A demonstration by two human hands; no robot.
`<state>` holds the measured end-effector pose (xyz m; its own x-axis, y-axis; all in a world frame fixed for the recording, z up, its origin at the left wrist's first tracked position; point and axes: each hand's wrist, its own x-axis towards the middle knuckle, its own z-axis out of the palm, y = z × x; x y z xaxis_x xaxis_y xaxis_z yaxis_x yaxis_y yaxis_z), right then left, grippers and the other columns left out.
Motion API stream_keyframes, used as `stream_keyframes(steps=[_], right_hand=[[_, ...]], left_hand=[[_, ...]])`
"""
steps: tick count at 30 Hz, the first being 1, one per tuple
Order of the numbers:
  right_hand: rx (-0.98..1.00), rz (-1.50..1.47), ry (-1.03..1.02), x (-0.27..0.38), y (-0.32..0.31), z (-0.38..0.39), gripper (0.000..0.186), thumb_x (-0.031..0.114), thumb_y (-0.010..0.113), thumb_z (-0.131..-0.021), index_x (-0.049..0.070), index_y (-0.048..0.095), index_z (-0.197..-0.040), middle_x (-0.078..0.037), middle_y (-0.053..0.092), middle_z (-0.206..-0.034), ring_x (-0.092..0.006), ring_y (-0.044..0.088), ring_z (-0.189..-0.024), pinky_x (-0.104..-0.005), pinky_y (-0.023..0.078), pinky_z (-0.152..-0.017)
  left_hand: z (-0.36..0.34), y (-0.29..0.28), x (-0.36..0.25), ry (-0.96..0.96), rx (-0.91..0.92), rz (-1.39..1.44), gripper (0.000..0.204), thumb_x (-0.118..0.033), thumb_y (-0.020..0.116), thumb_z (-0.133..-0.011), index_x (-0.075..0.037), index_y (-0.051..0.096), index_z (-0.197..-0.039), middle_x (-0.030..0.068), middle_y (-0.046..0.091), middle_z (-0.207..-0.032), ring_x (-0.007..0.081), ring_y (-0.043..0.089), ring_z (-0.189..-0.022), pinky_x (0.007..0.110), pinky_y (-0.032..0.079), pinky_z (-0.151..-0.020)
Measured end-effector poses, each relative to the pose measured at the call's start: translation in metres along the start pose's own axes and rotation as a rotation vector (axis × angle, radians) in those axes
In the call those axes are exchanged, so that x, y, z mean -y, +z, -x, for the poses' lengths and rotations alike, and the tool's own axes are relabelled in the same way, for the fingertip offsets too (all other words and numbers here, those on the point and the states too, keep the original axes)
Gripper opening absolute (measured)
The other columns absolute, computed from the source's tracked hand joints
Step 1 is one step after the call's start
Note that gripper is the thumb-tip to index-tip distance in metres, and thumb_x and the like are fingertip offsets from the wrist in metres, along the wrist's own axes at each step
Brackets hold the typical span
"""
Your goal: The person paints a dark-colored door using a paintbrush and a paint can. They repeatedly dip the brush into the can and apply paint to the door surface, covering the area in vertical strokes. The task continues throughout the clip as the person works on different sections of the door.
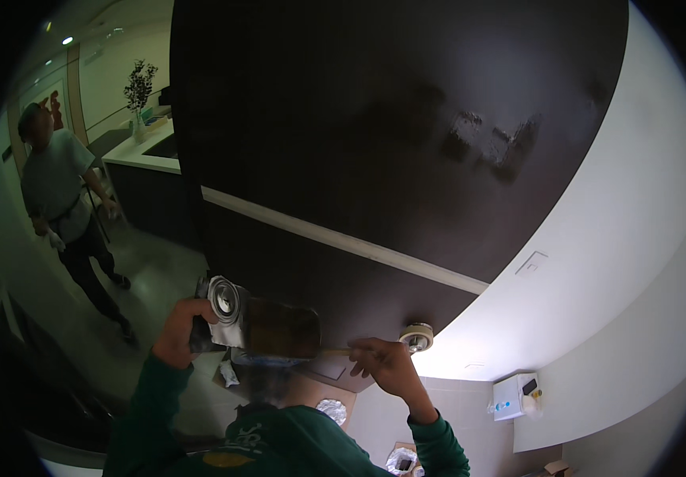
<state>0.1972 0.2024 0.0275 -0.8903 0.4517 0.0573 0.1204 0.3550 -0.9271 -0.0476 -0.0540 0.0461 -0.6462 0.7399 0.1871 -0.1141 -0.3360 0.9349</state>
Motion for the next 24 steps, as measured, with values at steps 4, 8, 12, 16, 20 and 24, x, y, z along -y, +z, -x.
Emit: stream_keyframes(steps=[4, 8, 12, 16, 20, 24], right_hand=[[-0.026, -0.097, 0.092, -0.013, -0.01, 0.006, 0.023, 0.009, 0.059, -0.093, -0.009, 0.066, -0.105, -0.015, 0.07, -0.083, -0.0199, 0.071, -0.07, -0.0271, 0.055, -0.059], [-0.1, -0.415, 0.125, -0.032, -0.016, 0.017, 0.025, 0.01, 0.059, -0.092, -0.01, 0.065, -0.106, -0.017, 0.069, -0.083, -0.0208, 0.069, -0.067, -0.0281, 0.052, -0.056], [-0.227, -0.79, 0.02, -0.029, -0.018, 0.008, 0.027, 0.013, 0.06, -0.09, -0.01, 0.065, -0.104, -0.019, 0.067, -0.081, -0.0228, 0.064, -0.059, -0.0301, 0.048, -0.053], [-0.405, -0.906, -0.31, 0.014, -0.023, -0.008, 0.026, 0.011, 0.064, -0.087, -0.008, 0.065, -0.105, -0.021, 0.065, -0.079, -0.023, 0.06, -0.053, -0.0304, 0.047, -0.048], [-0.635, -0.583, -0.711, 0.092, -0.053, -0.014, 0.027, 0.014, 0.064, -0.09, -0.006, 0.065, -0.107, -0.02, 0.066, -0.081, -0.021, 0.06, -0.05, -0.0278, 0.047, -0.047], [-0.912, -0.065, -0.921, 0.189, -0.056, -0.023, 0.027, 0.012, 0.062, -0.092, -0.008, 0.063, -0.111, -0.023, 0.068, -0.085, -0.0212, 0.064, -0.055, -0.0279, 0.052, -0.054]], left_hand=[[0.004, -0.011, 0.005, 0.2, 0.074, -0.172, 0.008, -0.001, 0.053, -0.087, -0.006, 0.055, -0.094, 0.0082, 0.06, -0.101, 0.0172, 0.059, -0.093, 0.03, 0.05, -0.082], [0.008, -0.02, 0.004, 0.395, 0.088, -0.493, 0.015, 0.001, 0.055, -0.087, -0.006, 0.053, -0.1, 0.009, 0.058, -0.101, 0.0195, 0.059, -0.094, 0.031, 0.049, -0.085], [0.002, -0.033, 0.003, 0.543, 0.09, -0.869, 0.017, 0.004, 0.054, -0.085, -0.005, 0.054, -0.099, 0.0107, 0.058, -0.1, 0.0215, 0.059, -0.094, 0.033, 0.046, -0.088], [-0.005, -0.058, 0.03, 0.447, 0.159, -0.579, 0.029, 0.009, 0.06, -0.076, -0.005, 0.054, -0.101, 0.0097, 0.057, -0.098, 0.021, 0.057, -0.093, 0.031, 0.046, -0.087], [-0.008, -0.058, 0.03, 0.467, 0.212, -0.678, 0.039, 0.011, 0.064, -0.068, -0.005, 0.054, -0.103, 0.0094, 0.057, -0.1, 0.0202, 0.057, -0.093, 0.031, 0.046, -0.086], [-0.011, -0.066, 0.037, 0.395, 0.245, -0.508, 0.05, 0.01, 0.072, -0.059, -0.007, 0.055, -0.103, 0.0088, 0.056, -0.101, 0.0224, 0.057, -0.093, 0.032, 0.046, -0.084]])
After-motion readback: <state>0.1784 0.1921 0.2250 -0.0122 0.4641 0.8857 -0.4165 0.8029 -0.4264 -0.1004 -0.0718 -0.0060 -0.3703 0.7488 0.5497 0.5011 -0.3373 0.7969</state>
